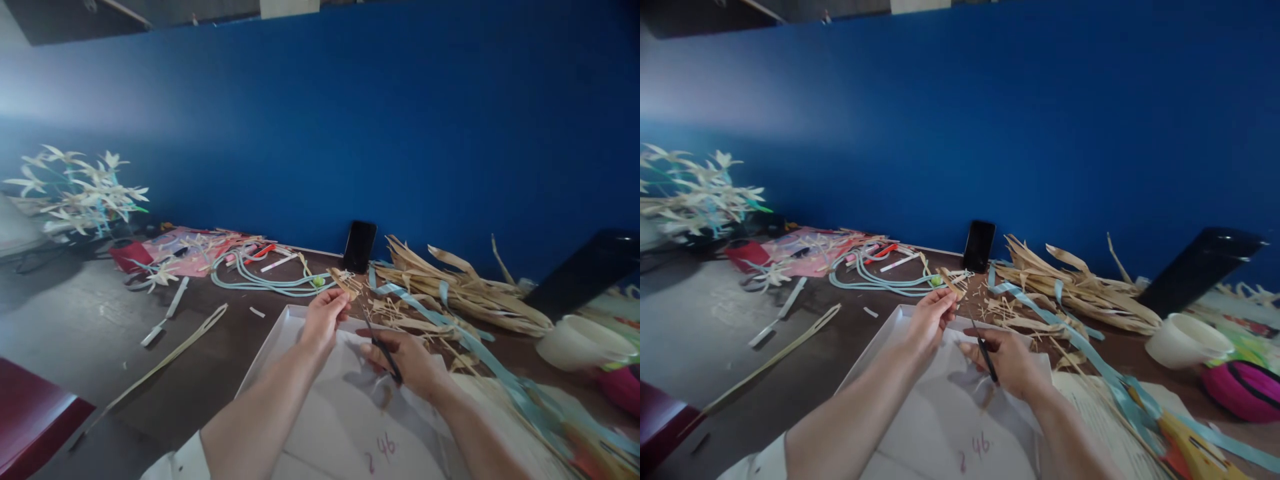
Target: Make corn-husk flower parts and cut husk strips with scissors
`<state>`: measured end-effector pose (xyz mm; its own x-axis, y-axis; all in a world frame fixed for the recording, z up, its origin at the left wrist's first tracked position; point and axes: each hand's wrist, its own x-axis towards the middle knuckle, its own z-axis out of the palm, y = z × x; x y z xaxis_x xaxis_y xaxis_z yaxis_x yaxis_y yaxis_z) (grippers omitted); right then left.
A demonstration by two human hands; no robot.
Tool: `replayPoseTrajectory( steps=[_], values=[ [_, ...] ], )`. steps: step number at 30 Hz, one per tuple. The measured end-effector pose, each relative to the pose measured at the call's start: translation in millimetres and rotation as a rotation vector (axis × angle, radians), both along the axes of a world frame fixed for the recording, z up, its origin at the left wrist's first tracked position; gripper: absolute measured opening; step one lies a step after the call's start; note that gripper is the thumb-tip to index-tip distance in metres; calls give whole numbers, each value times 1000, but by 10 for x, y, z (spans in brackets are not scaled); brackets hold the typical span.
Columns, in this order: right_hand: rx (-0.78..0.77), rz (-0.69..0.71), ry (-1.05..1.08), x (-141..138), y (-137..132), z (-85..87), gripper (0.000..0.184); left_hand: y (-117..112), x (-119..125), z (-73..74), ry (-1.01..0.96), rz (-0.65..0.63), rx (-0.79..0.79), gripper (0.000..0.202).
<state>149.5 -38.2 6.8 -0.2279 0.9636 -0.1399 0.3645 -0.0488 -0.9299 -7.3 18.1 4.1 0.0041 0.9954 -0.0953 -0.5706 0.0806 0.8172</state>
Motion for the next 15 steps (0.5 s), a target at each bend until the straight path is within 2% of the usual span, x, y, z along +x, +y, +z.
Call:
replayPoseTrajectory(
  steps=[3, 6, 15],
  values=[
    [47, -11, -21, -23, -7, 95, 45, -7, 25, -49, 55, -43, 11, 30],
    [44, -20, -18, -41, -17, 146, 47, -11, 35, -84, 104, -53, 26, 30],
    [31, -22, 9, -57, -19, 126, 47, -35, 45, -74, 180, -68, 30, 27]
  ],
)
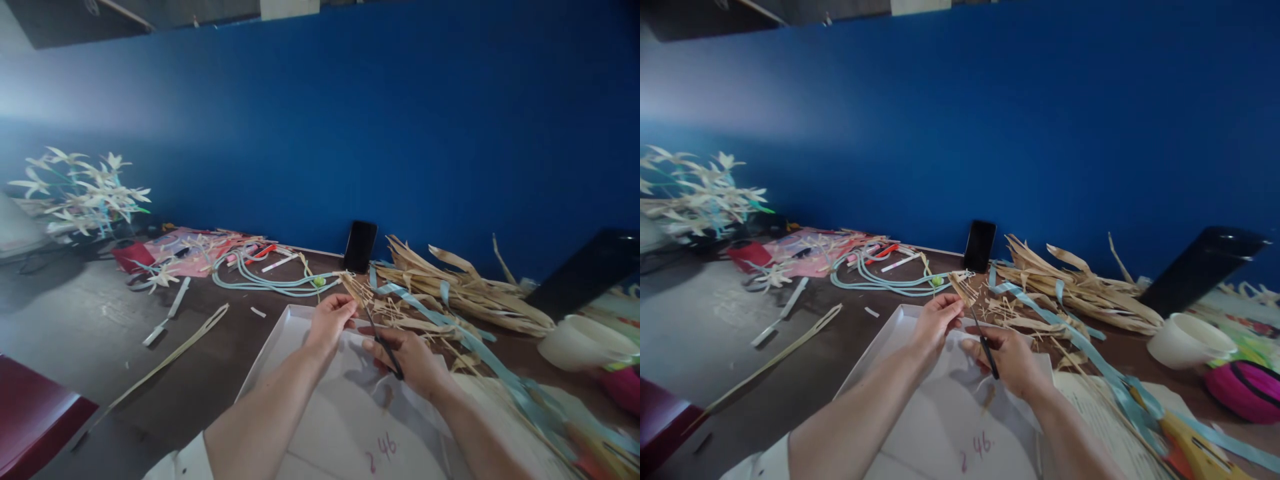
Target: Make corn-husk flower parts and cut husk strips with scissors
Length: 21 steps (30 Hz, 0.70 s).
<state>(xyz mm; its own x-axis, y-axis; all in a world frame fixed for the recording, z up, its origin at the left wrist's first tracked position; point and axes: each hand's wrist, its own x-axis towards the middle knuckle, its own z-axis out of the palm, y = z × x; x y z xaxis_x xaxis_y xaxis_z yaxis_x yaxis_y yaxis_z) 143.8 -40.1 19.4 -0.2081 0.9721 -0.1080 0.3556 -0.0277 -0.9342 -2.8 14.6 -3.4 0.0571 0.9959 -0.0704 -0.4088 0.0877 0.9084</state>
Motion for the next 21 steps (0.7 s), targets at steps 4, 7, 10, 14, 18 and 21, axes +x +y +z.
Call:
replayPoseTrajectory(
  steps=[4, 7, 10, 14, 18, 21],
  values=[
    [12, -4, -12, -1, -3, 18, 45, -6, 1, -3, 13, -14, -7, 28],
    [40, -10, -41, 2, -5, 19, 41, -9, -3, -2, 20, -16, -12, 28],
    [49, 0, -44, 5, -4, 2, 39, -6, -4, -8, 23, -17, -9, 27],
    [61, 8, -52, -1, -10, -15, 36, 2, 2, -32, 11, -5, 5, 26],
    [86, 4, -94, -6, -13, -21, 29, 13, 5, -64, -3, -18, 18, 25],
    [77, 9, -98, -7, -5, -24, 27, 19, 0, -80, -4, -38, 29, 25]
  ],
)
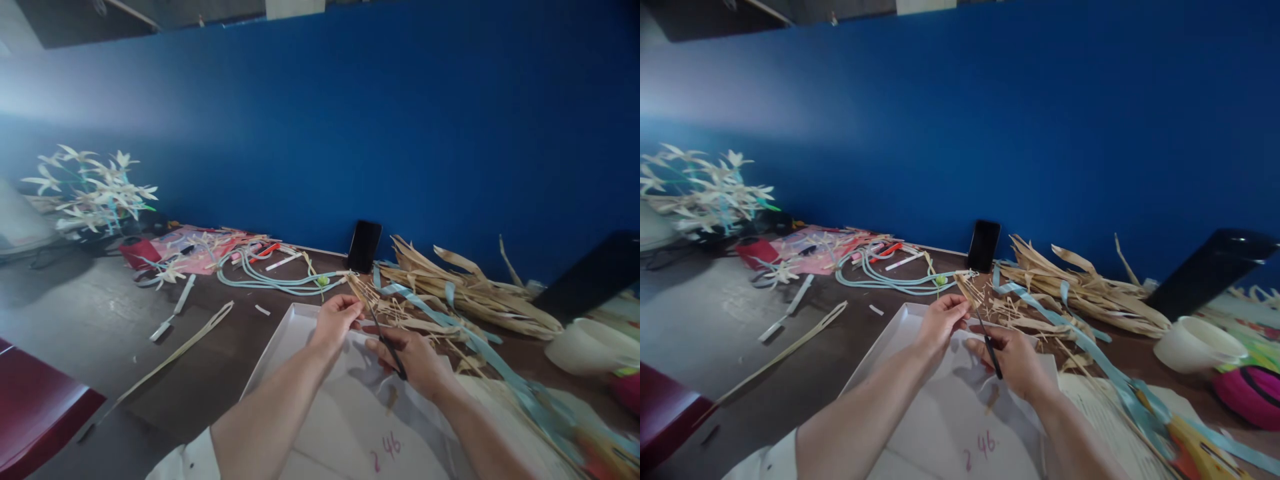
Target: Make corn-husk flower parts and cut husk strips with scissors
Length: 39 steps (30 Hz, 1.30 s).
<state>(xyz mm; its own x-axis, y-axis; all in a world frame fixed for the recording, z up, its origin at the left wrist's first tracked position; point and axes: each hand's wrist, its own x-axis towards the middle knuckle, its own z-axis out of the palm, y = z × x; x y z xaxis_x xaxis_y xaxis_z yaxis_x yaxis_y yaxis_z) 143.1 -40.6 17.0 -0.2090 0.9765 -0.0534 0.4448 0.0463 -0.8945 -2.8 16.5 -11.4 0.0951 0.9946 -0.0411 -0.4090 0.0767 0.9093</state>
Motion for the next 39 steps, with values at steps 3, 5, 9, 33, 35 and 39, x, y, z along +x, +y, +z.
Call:
replayPoseTrajectory(
  steps=[3, 5, 9, 33, 35, 39],
  values=[
    [3, -4, 2, -1, 6, 5, 27, 0, 0, -3, 6, 3, -7, 27],
    [0, -20, 5, -3, 5, 9, 28, -3, 1, 1, 9, 13, -10, 28],
    [-13, -36, 9, -4, 0, 3, 34, -11, -1, 22, 7, 11, -17, 29],
    [-91, -26, -99, -21, -24, 132, 58, -21, -48, 71, -6, -29, -68, 29],
    [-95, -20, -108, -14, -25, 139, 57, -16, -51, 63, 2, -26, -72, 29],
    [-101, -17, -130, 0, -23, 134, 57, -12, -64, 63, 7, -28, -73, 27]
  ],
)
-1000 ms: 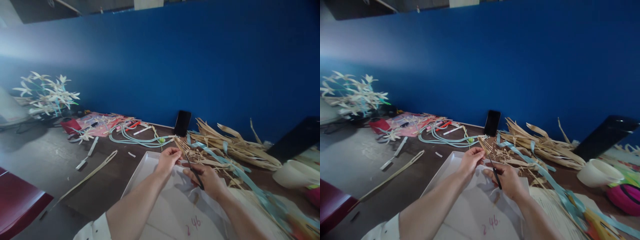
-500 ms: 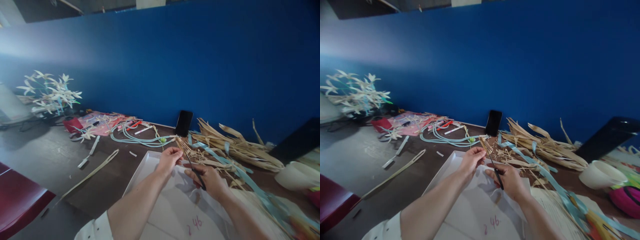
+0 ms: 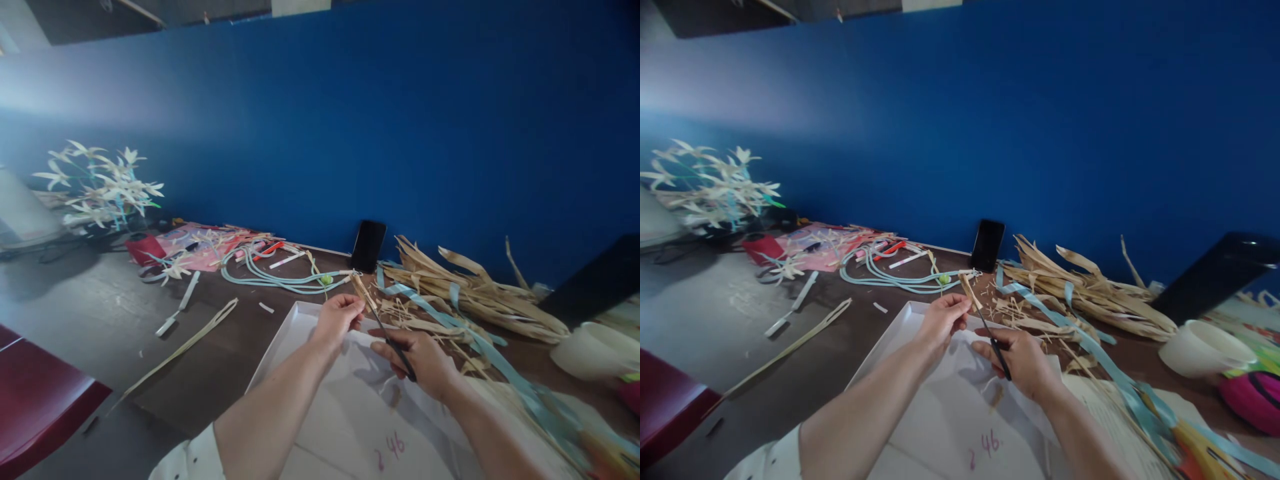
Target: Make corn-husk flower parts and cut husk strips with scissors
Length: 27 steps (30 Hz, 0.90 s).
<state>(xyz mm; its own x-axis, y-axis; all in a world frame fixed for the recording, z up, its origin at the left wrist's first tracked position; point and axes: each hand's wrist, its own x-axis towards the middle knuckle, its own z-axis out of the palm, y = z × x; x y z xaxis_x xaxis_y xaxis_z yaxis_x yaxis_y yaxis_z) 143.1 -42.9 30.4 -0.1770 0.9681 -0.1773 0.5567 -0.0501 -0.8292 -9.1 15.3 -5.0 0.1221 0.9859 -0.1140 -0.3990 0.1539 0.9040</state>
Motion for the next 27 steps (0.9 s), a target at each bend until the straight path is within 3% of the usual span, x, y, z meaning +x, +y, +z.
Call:
replayPoseTrajectory(
  steps=[16, 27],
  values=[
    [-7, -4, -50, 0, 3, -29, 58, -26, -61, 66, 27, -9, -12, 22],
    [80, 53, -19, 21, 13, -46, 46, -63, -63, 134, 91, -128, -28, 26]
  ],
)
